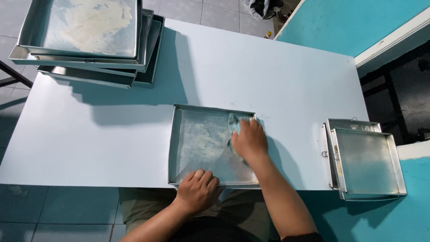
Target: The person wipes a rectangular metal tray with a cloth, then places it aside and retrieves another tray from a stack to continue wiping. The person repeats this process, handling trays one at a time.
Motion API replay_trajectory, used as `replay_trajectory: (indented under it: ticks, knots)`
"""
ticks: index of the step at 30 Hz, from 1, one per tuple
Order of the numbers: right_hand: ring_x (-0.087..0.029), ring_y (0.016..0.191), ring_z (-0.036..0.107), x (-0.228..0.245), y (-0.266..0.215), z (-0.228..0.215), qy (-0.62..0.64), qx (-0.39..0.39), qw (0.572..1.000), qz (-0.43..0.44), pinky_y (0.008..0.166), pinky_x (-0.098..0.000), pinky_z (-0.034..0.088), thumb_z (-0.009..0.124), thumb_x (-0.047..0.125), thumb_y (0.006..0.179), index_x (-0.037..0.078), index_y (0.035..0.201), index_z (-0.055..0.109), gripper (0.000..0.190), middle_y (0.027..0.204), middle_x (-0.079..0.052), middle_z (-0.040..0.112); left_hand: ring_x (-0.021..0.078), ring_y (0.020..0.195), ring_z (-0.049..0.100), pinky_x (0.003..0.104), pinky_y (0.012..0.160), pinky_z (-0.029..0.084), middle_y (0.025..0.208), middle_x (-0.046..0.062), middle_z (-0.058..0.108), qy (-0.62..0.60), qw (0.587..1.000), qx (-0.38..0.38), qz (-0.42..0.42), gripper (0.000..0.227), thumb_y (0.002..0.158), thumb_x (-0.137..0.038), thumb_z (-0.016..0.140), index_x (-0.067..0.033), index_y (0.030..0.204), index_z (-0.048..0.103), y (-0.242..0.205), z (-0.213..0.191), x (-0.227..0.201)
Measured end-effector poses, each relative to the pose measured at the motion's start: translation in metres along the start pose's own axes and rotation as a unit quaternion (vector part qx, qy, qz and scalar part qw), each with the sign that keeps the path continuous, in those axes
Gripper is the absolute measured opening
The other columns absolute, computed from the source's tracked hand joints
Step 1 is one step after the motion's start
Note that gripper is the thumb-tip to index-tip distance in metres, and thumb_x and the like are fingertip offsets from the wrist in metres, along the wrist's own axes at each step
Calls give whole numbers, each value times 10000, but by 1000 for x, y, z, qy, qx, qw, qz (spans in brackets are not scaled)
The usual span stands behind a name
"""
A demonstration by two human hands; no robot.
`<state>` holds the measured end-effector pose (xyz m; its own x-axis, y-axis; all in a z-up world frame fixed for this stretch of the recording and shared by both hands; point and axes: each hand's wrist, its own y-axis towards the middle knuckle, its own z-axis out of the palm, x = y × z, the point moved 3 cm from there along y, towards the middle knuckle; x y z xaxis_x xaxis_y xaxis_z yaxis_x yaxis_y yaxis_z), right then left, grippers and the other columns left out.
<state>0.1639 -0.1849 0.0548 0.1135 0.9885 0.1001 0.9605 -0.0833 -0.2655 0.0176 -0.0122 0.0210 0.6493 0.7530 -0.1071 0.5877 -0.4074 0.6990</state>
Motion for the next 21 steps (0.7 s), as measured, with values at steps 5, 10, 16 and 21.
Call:
replay_trajectory:
  ticks: [5, 10, 16, 21]
  knots:
    - [-401, 1168, 541, -16, 20, 12, -13, -25, 996, -81, 937, -537, 505, 592, 363, 954, 109, 1427, 554, 538, 1271, -180, 561, 198, 620, 471, 316, 543, 356, 730, 12, 500, 27, 1000, -6, -3, 385, 1052, -430, 547, -183, 757, 540, -2, 2, 0]
    - [-323, 1186, 532, -14, -39, 10, -45, 82, 987, -132, 881, -492, 539, 545, 300, 894, 201, 1484, 536, 598, 1250, -117, 560, 191, 618, 451, 310, 539, 339, 714, 5, 479, 40, 999, -20, -20, 355, 1033, -383, 553, -189, 737, 524, -4, 4, 2]
    - [-290, 958, 591, -16, -79, 28, -97, 9, 969, -228, 643, -466, 556, 690, 294, 797, 193, 1330, 654, 544, 1040, -37, 589, 209, 627, 462, 330, 552, 348, 716, 16, 467, 29, 999, 5, -17, 328, 1017, -350, 590, -181, 746, 514, -5, 5, 3]
    - [-292, 1190, 567, -8, -26, 7, -90, 44, 988, -119, 900, -503, 542, 568, 309, 851, 286, 1425, 613, 576, 1312, -58, 591, 212, 630, 488, 326, 540, 347, 740, 20, 509, 23, 999, 21, -10, 361, 1026, -425, 581, -173, 770, 545, -10, 7, 1]
